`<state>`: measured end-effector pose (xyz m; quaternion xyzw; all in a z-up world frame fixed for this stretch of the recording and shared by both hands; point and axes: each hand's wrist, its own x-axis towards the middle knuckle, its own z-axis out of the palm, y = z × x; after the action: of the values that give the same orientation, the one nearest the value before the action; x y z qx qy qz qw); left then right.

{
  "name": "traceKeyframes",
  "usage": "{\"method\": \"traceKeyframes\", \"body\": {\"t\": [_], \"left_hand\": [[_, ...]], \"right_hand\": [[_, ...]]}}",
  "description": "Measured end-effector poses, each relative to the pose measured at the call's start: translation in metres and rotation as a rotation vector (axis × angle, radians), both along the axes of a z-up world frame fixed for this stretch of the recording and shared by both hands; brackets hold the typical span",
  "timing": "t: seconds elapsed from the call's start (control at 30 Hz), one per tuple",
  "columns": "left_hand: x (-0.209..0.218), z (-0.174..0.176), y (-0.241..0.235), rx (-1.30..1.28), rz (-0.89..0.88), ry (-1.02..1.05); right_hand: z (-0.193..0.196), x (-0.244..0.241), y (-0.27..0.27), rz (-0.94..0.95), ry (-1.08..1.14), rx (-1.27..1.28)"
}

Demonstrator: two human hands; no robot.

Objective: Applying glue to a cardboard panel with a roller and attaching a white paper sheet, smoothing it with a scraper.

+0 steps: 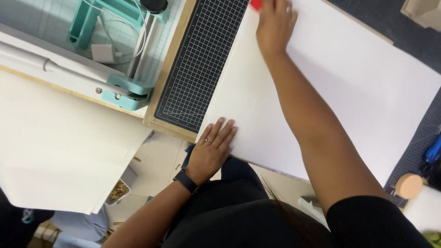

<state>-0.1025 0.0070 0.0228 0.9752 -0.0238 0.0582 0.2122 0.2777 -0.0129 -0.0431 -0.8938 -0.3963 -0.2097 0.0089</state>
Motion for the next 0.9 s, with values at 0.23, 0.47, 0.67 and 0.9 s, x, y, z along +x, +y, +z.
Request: {"method": "traceKeyframes", "body": {"t": [0.23, 0.47, 0.67, 0.9], "left_hand": [[-0.002, 0.0, 0.024, -0.048, -0.118, 0.04], [-0.011, -0.026, 0.029, -0.167, -0.133, -0.089], [-0.018, -0.029, 0.038, -0.162, -0.169, -0.125], [-0.015, -0.034, 0.039, -0.169, -0.175, -0.13]], "right_hand": [[0.032, -0.125, -0.014, -0.036, 0.282, 0.118], [0.016, -0.247, -0.068, 0.165, 0.349, 0.151], [0.029, -0.261, -0.07, 0.149, 0.344, 0.168], [0.022, -0.258, -0.073, 0.083, 0.32, 0.169]]}}
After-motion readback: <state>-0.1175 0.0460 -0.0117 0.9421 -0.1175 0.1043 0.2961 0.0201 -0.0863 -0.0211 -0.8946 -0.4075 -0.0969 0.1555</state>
